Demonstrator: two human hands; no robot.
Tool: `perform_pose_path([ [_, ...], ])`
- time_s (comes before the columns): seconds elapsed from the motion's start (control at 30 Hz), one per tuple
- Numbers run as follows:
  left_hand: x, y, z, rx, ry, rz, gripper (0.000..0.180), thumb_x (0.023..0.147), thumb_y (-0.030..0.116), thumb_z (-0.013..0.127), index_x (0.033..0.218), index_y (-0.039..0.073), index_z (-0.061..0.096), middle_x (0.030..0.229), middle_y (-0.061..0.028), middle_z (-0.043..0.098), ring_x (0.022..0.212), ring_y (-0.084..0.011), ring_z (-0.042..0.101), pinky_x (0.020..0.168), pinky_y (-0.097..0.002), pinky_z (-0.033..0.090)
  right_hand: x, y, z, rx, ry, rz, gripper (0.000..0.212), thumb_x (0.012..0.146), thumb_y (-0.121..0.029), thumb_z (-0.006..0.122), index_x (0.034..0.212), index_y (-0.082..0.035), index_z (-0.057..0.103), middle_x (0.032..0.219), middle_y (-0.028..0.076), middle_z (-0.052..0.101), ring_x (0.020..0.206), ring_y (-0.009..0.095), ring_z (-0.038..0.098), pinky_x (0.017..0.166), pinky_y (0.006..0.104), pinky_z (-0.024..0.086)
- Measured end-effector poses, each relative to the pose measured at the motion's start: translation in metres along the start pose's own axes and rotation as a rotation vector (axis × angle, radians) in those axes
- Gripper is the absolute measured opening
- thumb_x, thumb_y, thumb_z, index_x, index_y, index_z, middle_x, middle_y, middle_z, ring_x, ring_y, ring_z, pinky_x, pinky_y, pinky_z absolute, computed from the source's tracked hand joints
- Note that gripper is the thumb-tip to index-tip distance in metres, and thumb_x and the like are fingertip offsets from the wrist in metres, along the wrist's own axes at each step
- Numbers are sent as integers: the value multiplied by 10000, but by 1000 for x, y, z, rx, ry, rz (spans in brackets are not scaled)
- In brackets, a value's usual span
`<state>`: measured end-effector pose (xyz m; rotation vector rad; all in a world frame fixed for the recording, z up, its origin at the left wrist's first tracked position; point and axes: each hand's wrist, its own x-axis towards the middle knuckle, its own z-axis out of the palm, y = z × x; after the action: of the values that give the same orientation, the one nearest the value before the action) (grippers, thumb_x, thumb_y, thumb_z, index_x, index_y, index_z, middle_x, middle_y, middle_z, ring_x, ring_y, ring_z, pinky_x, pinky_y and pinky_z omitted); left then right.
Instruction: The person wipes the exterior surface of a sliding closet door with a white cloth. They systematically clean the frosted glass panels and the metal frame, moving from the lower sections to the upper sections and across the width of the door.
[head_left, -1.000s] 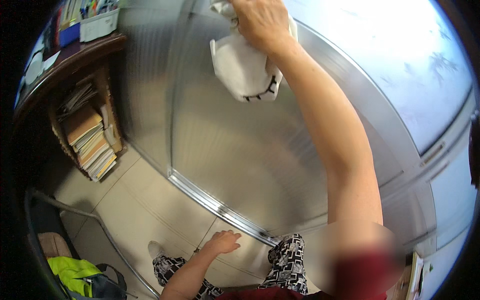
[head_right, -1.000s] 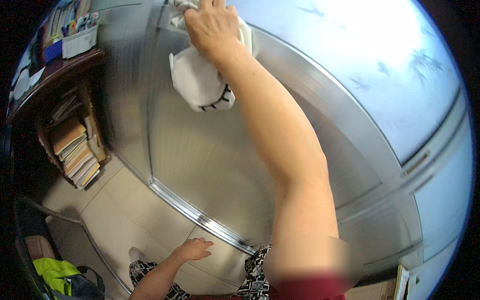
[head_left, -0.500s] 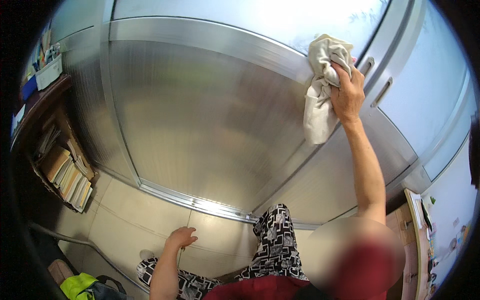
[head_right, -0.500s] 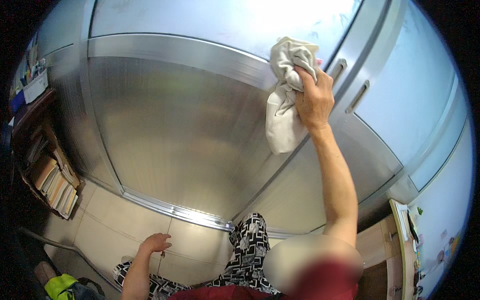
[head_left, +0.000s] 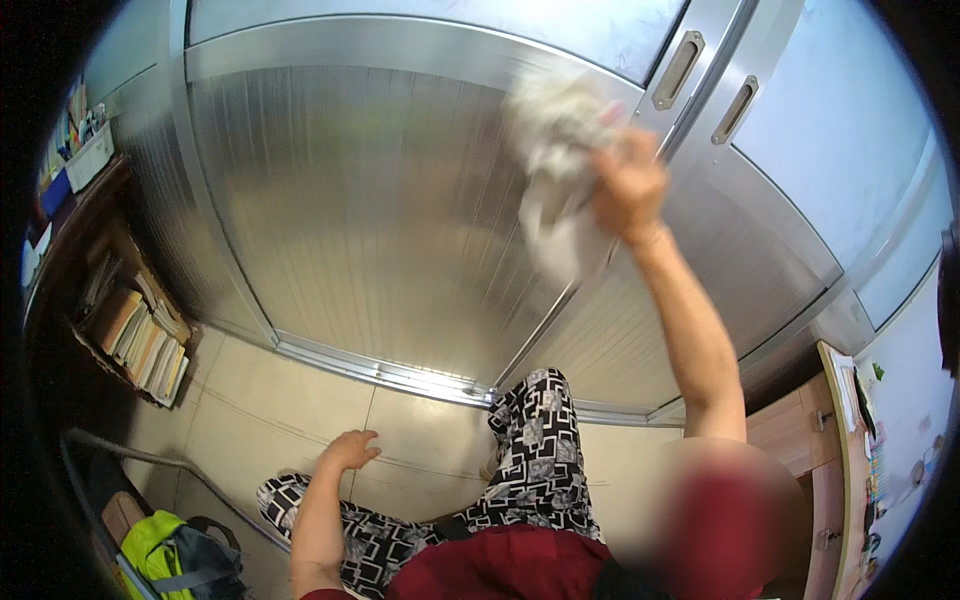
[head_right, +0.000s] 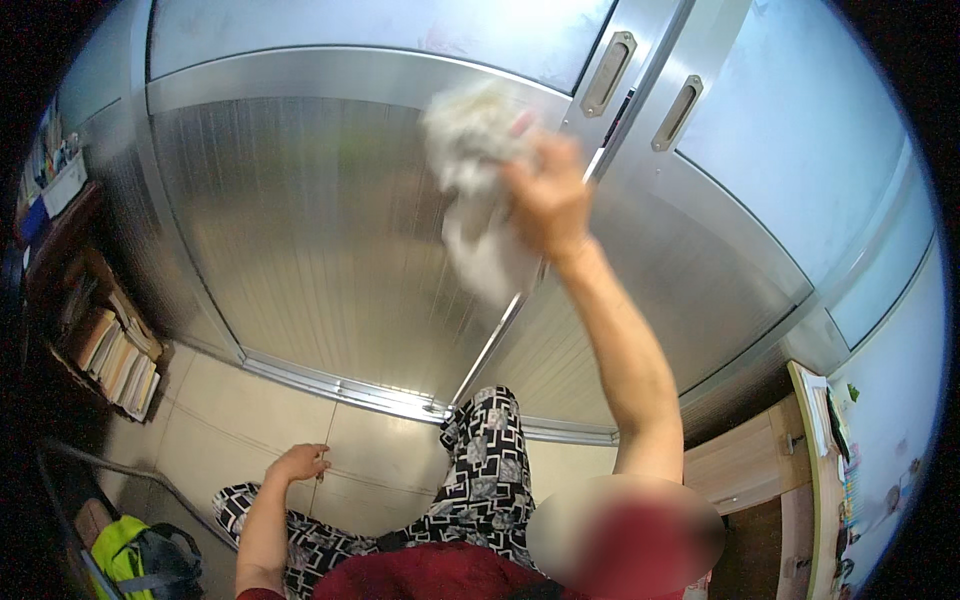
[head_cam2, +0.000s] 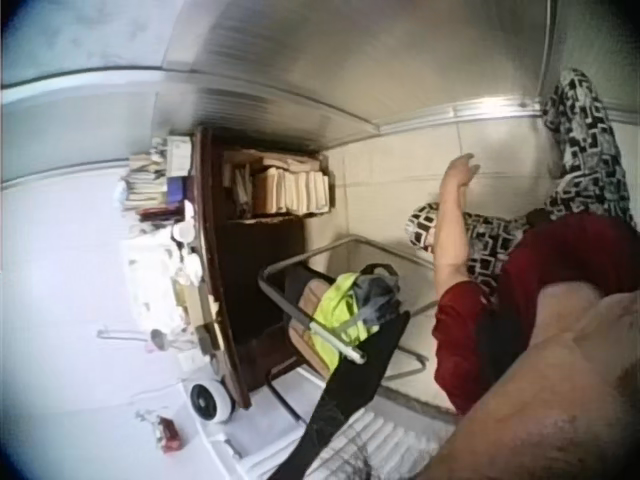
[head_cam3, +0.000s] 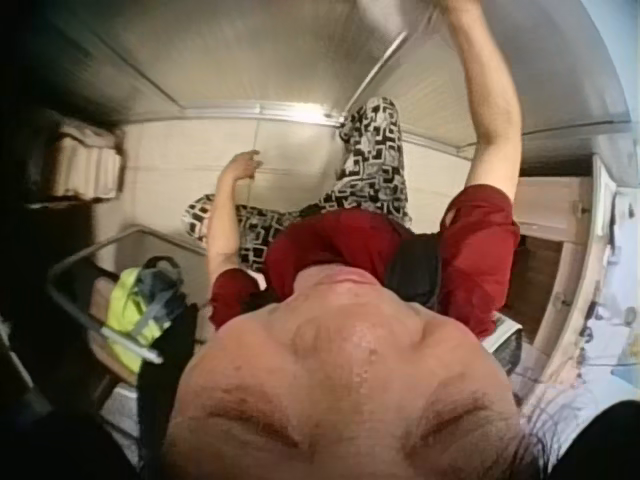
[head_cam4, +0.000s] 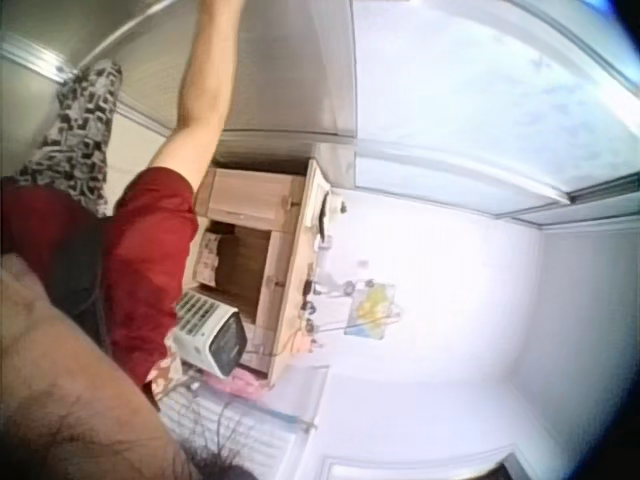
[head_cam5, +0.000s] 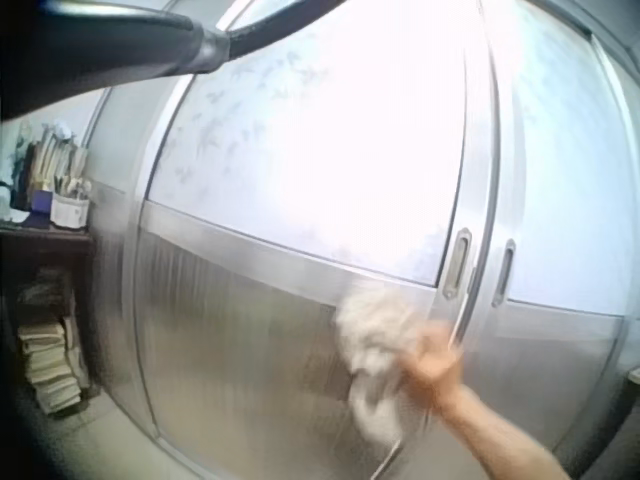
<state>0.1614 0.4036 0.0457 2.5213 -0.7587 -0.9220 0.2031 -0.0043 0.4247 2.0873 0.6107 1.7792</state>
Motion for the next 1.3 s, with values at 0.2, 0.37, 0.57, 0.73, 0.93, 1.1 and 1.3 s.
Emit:
perform_pose_path([
  [0.2,-15,11,-2,-84,86,-66,499,820,319,550,1242,60,491,1134,-206,570,1085,-337,521,939,-393,409,18,31,7,-192,53,179,410,627,-180,718,1029,-141,643,1131,149,511,1068,331,446,853,408,354],
  [0.37,-25,8,6,-55,26,-160,493,832,335,547,1247,75,491,1190,-195,539,1122,-328,497,949,-390,404,-126,-59,22,151,-422,44,460,674,-452,657,1032,-168,608,1306,153,377,1206,336,340,956,454,237],
  [0.57,-19,6,14,-15,-23,-164,501,842,360,544,1265,100,475,1195,-186,533,1122,-323,496,938,-400,412,-157,-66,20,246,-611,-258,118,759,-227,577,870,-187,574,1269,67,453,1204,230,396,920,367,325],
  [0.73,-10,10,8,-36,-29,-152,499,845,359,539,1269,105,469,1200,-173,532,1117,-320,498,934,-403,415,-20,4,14,-10,-93,-120,67,718,-126,620,779,-113,596,1184,123,520,1142,296,458,849,402,352],
  [0.93,10,1,15,30,-50,-87,470,851,346,529,1257,115,476,1203,-165,525,1106,-316,504,909,-407,429,41,1,34,-189,12,191,462,620,-61,627,1064,-187,624,1222,135,469,1182,312,392,931,454,306],
  [1.1,14,13,9,9,-7,-15,450,850,341,528,1244,128,482,1153,-162,544,1088,-314,513,888,-410,439,-102,-105,83,56,-325,-105,101,718,-190,618,818,-182,627,1214,60,532,1039,244,489,843,401,366],
  [1.3,-3,18,-7,6,76,-23,428,850,344,528,1217,127,498,1136,-155,552,1073,-309,522,877,-419,444,-112,-128,71,440,-791,-288,201,759,-166,568,930,-244,639,1234,50,507,1097,204,472,839,393,403],
])
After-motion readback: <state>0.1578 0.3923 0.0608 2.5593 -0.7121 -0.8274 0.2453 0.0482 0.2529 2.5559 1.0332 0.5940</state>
